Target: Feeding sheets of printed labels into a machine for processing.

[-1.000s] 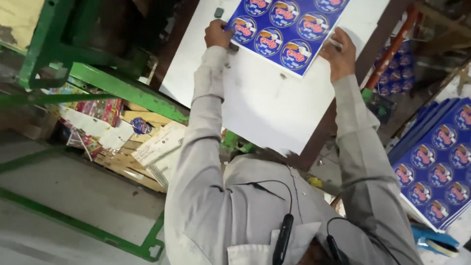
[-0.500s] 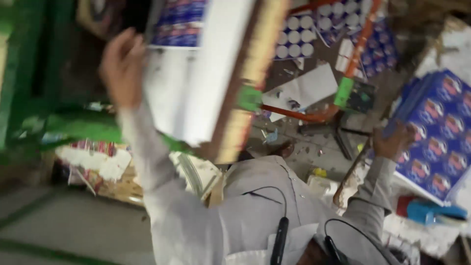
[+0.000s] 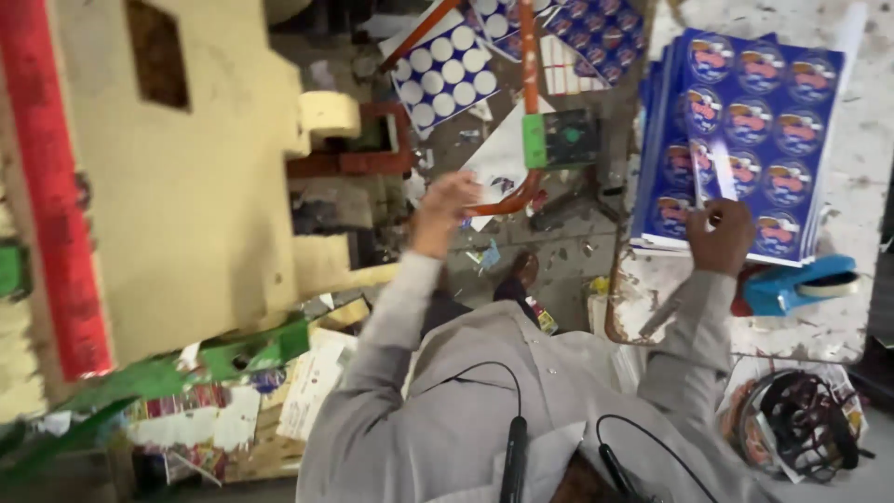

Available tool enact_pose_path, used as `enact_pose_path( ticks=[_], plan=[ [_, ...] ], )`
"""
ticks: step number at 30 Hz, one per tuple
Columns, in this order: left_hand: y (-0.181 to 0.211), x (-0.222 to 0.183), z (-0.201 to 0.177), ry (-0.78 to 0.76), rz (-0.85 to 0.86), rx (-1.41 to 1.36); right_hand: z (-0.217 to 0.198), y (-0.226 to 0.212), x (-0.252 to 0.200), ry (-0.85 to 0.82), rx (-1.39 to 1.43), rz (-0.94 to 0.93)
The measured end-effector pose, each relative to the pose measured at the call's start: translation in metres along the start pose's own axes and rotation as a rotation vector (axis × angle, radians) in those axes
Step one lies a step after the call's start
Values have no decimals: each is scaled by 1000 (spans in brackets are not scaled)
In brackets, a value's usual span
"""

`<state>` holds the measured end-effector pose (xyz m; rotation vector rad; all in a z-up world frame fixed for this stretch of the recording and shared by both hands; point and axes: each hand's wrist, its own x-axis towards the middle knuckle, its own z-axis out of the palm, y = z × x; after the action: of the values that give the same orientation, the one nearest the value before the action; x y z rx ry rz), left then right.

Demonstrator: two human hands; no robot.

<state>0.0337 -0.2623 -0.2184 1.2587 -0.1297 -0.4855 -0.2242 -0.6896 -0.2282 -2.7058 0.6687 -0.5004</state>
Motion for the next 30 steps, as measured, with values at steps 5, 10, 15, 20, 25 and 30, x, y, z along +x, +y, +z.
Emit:
enact_pose_path(
  ticks=[5,10,15,20,25,30],
  plan=[
    [-89,-10,154,-634,-647,-502,-10,-104,-18,-26,348,-62],
    [-188,-7,200,-433,-613,-232,-24,-57,-63,65,290,39],
    [-82,-7,158,-380,-169,-72,-4,26,-115,110,115,232],
    [60,-33,90,-714,-3,-91,56,-19,-97,-345,1635,524],
    [161,-87,12,-485,-19,-55,122,-86,-43,-564,1431,313],
    [239,-95,-93,71,-287,330,54,-281,90,-614,1190,52]
  ],
)
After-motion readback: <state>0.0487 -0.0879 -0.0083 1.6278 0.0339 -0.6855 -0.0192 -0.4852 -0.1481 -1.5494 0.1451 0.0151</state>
